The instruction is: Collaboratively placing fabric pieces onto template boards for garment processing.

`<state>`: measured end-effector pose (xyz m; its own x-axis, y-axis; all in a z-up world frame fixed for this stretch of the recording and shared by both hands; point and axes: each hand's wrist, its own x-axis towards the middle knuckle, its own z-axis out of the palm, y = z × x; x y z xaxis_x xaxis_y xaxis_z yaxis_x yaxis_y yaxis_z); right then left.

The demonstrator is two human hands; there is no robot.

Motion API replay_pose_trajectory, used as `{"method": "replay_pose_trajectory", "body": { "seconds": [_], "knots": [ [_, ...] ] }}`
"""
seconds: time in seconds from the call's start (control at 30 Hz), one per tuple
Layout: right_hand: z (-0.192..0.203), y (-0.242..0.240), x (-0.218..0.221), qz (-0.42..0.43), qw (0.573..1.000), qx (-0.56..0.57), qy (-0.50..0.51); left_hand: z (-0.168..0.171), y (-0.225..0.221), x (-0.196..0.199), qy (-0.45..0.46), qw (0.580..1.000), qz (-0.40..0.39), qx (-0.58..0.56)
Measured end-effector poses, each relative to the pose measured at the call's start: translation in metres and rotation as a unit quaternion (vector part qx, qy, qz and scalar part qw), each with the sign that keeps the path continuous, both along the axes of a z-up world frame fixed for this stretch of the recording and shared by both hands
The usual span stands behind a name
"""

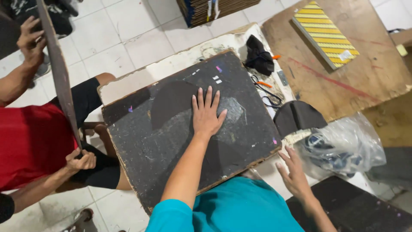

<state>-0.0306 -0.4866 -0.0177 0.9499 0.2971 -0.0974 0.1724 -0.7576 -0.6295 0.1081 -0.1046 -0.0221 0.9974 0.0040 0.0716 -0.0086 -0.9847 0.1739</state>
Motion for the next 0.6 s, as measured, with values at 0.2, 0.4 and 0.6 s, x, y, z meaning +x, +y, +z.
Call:
{"method": "replay_pose_trajectory", "body": {
  "seconds": [0.2,0.4,0.6],
  "knots": [
    [0.013,-0.068,0.038,0.028,0.996,-0.079,0.025,0.013,0.011,-0.035,0.126,0.948,-0.2,-0.211],
    [-0.041,-0.142,0.134,-0.012,0.994,-0.109,0.029,0.065,-0.01,-0.163,-0.085,0.935,-0.042,-0.341],
    [-0.073,-0.173,0.215,0.072,0.991,-0.102,0.057,0.075,-0.09,-0.244,-0.075,0.877,0.239,-0.411]
  ]
}}
